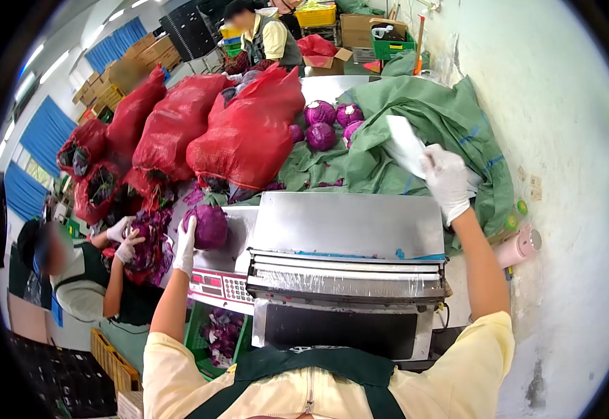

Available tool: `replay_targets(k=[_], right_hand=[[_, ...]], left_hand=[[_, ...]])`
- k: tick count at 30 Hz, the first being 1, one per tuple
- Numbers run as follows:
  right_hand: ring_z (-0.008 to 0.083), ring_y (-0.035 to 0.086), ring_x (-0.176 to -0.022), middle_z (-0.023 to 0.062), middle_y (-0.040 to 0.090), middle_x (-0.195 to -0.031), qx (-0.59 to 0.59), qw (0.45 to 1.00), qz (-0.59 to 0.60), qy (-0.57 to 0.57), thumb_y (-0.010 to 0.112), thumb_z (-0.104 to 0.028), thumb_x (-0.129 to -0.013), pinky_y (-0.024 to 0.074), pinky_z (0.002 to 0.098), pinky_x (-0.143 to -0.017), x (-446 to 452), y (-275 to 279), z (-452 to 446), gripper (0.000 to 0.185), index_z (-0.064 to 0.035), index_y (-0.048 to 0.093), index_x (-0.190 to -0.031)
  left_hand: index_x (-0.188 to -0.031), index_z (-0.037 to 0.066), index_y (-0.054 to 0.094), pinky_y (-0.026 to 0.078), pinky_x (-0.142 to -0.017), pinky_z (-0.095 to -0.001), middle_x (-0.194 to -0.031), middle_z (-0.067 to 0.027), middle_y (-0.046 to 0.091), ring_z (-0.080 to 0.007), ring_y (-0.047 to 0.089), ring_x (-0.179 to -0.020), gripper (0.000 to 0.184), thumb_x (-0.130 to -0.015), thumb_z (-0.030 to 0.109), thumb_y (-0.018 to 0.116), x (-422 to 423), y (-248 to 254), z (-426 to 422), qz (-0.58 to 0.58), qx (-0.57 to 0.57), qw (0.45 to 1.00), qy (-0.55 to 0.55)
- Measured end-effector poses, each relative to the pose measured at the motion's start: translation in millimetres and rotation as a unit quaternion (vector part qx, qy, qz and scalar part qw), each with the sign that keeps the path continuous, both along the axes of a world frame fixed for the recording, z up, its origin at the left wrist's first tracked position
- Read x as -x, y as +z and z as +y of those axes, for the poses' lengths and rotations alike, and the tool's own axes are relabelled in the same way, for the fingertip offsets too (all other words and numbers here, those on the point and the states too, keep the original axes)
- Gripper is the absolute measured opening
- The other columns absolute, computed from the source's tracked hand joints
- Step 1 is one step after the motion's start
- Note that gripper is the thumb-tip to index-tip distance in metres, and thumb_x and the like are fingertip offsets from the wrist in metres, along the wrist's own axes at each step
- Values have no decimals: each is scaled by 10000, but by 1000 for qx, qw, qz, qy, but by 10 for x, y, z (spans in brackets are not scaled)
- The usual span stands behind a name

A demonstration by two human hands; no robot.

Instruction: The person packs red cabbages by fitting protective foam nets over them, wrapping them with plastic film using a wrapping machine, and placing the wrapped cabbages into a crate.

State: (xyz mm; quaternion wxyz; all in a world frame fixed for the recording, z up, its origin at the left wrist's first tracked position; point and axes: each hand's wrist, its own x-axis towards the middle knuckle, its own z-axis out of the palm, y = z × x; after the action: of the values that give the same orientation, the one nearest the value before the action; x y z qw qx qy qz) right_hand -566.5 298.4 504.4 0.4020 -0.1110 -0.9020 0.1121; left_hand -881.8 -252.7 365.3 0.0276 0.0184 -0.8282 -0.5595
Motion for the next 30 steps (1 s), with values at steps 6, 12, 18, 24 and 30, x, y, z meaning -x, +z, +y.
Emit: replay_targets(k=[6,12,18,24,30], right_hand=[[74,488,-745,19,567,-787,383,880,-111,256,597,-89,-910,436,234,-690,11,83,-1661,78,-24,578,-948],[70,483,-701,6,557,-736,431,841,-144,294,612,-130,-919,437,237,-657,77,-313,-2518,115,-21,580,-903],[56,500,-722,-40,567,-778,555,786,-71,264,642,-135,-914,442,230,-659,55,-377,-2469,135,-22,591,-863],[21,492,-688,-36,585,-742,527,752,-253,304,604,-185,-946,429,194,-642,28,-335,-2932,185,-17,615,-868],[37,560,-726,-7,654,-826,650,639,-244,331,556,-213,-981,473,203,-664,285,-250,-3317,230,-6,651,-1016]], left_hand=[[-987,8,708,475,-786,-232,-919,-16,693,-92,605,-840,162,-882,129,684,-1358,737,1015,69,-181,962,-195],[-860,13,683,454,-664,-205,-770,-16,662,-61,577,-694,197,-889,207,695,-2521,1147,1306,-157,-299,915,-219],[-792,32,638,454,-700,-222,-750,-12,635,-81,565,-705,162,-903,148,657,-2733,845,809,-114,-312,936,-118],[-1413,21,354,426,-974,-312,-1269,-123,496,-156,509,-1115,575,-905,69,619,-2627,881,680,-31,-346,921,-176],[-1060,10,566,491,-656,-205,-867,-31,639,-80,599,-735,192,-914,109,642,-2359,1101,525,-132,-456,866,-158]])
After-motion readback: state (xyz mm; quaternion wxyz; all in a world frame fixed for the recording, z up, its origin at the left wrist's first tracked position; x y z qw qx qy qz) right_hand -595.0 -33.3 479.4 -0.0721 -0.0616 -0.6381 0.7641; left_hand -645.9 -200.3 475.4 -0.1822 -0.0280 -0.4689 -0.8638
